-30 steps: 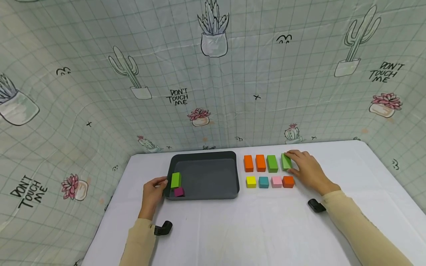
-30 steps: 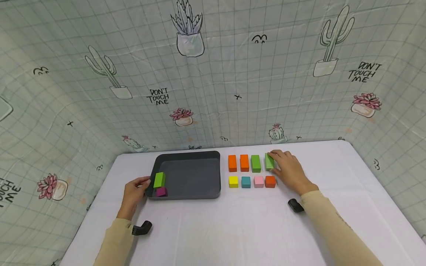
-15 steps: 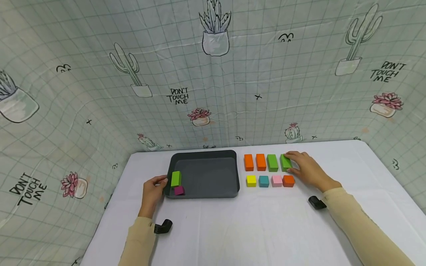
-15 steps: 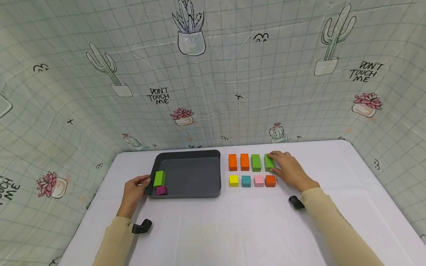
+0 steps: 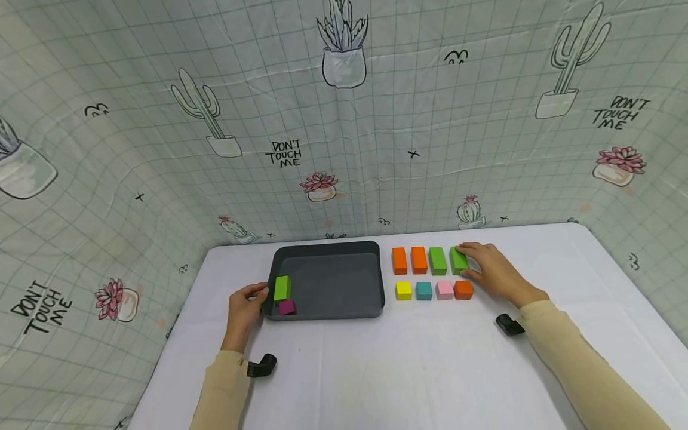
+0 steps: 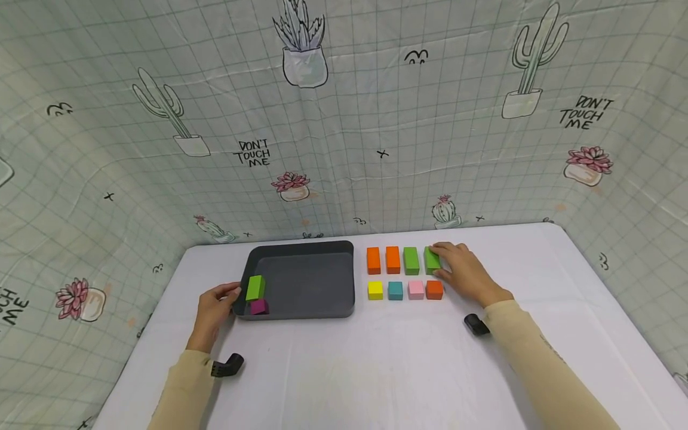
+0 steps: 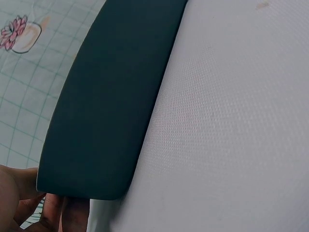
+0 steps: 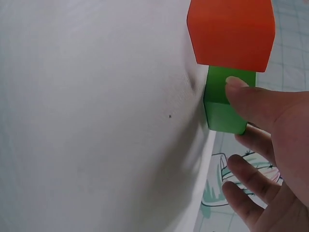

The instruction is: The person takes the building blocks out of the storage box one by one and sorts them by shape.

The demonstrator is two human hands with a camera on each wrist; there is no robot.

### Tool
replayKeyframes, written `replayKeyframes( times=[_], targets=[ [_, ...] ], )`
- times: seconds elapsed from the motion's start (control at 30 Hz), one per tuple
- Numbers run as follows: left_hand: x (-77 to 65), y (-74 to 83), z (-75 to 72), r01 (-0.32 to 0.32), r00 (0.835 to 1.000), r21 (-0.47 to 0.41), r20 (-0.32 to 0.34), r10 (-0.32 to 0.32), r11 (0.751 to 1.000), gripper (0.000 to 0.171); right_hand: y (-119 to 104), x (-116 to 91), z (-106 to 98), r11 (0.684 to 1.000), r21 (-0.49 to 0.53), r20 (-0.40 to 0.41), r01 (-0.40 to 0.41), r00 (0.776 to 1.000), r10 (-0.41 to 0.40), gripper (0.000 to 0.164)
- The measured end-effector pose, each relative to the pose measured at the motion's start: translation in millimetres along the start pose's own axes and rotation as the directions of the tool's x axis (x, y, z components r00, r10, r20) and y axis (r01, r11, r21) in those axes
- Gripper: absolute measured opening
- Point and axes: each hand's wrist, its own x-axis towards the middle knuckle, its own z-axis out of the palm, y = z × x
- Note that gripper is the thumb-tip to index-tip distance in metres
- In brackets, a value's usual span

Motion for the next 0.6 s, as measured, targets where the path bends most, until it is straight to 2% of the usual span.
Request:
replayKeyframes(
  times=[0.13, 0.27, 0.47, 0.6],
  targets=[
    [-2.3, 1.5, 1.1, -0.013, 1.0, -0.012, -0.024, 0.013, 1.0, 0.024, -1, -1, -5, 1.0, -0.017, -0.009, -0.004, 1.0, 0.004, 0.064],
    [-2.0, 1.2, 1.6, 0.007, 1.0, -0.006, -0.012, -0.008, 1.0, 0.025, -8, -2, -14, 0.999, -0.032, -0.081, 0.017, 0.996, -0.02, 0.061],
    [-3.4, 0.5, 0.9, 0.044, 0.999, 0.014, 0.0, -0.044, 0.999, 0.027, -43, -4, -23, 0.992, -0.034, -0.19, 0.118, 0.974, -0.122, 0.056],
    [-5.6, 0.0, 1.0, 0.049, 0.999, 0.014, -0.001, -0.049, 0.999, 0.027, -70, -3, -22, 0.977, -0.045, -0.233, 0.21, 0.949, -0.215, 0.055]
  ],
)
